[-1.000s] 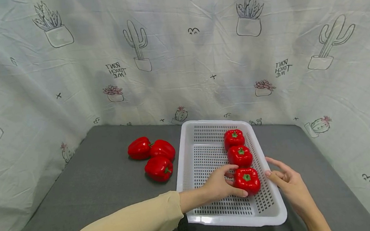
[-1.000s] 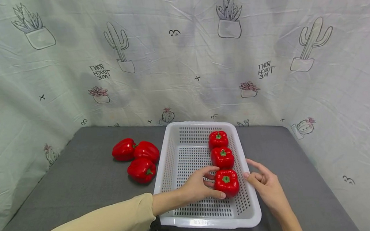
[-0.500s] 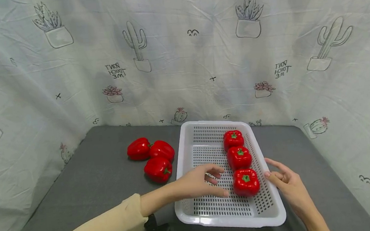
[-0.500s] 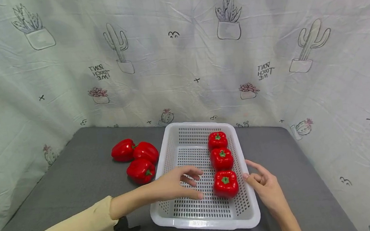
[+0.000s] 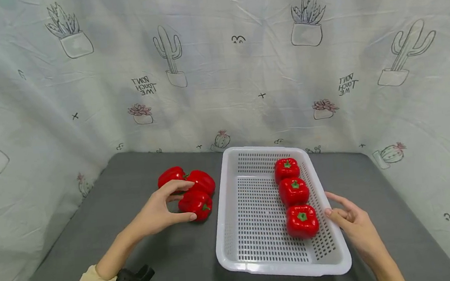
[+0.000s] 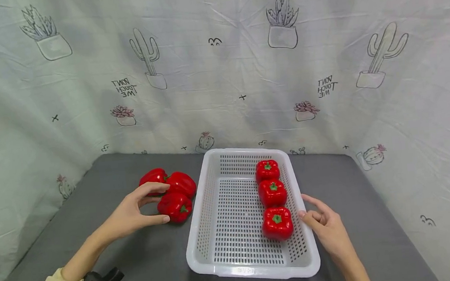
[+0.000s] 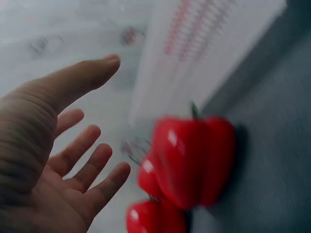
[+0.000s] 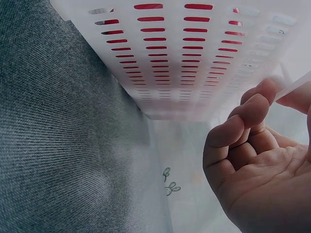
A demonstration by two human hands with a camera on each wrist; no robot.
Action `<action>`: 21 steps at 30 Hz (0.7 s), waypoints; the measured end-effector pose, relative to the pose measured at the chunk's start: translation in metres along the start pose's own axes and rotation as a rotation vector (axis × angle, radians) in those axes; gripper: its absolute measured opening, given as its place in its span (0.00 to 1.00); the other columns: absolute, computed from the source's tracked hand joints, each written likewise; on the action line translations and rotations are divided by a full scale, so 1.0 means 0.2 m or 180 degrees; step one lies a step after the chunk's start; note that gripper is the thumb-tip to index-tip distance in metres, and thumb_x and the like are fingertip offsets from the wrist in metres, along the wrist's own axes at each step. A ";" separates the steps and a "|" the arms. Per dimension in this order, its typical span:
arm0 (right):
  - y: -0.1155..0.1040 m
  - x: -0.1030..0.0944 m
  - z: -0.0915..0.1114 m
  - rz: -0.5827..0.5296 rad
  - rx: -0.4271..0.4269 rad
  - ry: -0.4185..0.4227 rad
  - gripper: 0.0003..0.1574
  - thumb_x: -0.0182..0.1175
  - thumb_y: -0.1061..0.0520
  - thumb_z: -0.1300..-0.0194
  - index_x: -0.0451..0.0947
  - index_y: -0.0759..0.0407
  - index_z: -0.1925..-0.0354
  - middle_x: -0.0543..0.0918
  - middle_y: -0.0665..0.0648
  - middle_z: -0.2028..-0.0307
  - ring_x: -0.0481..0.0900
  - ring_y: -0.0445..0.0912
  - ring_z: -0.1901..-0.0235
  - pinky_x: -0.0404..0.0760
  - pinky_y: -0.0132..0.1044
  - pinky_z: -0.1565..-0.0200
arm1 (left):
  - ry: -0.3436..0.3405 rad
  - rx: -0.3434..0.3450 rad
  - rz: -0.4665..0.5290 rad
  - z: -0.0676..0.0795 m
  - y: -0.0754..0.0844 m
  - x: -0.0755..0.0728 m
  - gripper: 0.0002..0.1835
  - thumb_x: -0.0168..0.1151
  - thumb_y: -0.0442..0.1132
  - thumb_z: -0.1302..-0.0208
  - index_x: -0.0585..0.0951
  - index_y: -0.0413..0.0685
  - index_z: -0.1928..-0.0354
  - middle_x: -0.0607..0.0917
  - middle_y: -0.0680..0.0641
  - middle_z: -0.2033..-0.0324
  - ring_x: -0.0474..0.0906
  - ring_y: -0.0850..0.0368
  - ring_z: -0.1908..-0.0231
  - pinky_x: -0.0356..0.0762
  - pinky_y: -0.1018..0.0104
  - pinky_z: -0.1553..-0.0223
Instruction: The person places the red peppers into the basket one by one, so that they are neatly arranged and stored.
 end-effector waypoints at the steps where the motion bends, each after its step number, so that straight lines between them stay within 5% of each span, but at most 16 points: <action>1: 0.00 0.00 0.00 0.0005 -0.0009 -0.0009 0.39 0.60 0.51 0.29 0.58 0.59 0.27 0.85 0.64 0.57 0.87 0.54 0.63 0.85 0.48 0.67 | -0.0030 -0.0007 -0.0011 0.00 -0.03 0.00 0.37 0.79 0.44 0.50 0.74 0.53 0.37 0.74 0.46 0.40 0.70 0.42 0.42 0.73 0.44 0.44; 8: 0.00 -0.01 0.00 0.0076 -0.0032 -0.0012 0.39 0.60 0.50 0.29 0.57 0.59 0.27 0.86 0.61 0.58 0.87 0.53 0.64 0.85 0.48 0.67 | -0.0133 -0.0085 -0.0162 -0.03 -0.15 0.02 0.40 0.80 0.48 0.52 0.73 0.50 0.36 0.74 0.48 0.39 0.67 0.43 0.39 0.73 0.43 0.46; 21: 0.01 0.00 0.00 0.0094 -0.0075 0.0004 0.39 0.60 0.51 0.29 0.58 0.59 0.28 0.86 0.62 0.58 0.87 0.54 0.64 0.85 0.49 0.67 | -0.0257 -0.0138 -0.0397 -0.06 -0.22 0.05 0.41 0.80 0.47 0.54 0.74 0.49 0.37 0.75 0.51 0.41 0.70 0.50 0.42 0.72 0.46 0.44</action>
Point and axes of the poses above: each hand's wrist, its own z-axis away from the middle knuckle, its own x-axis out of the palm, y = z × x, the point moved 8 cm from there along -z, towards the middle knuckle
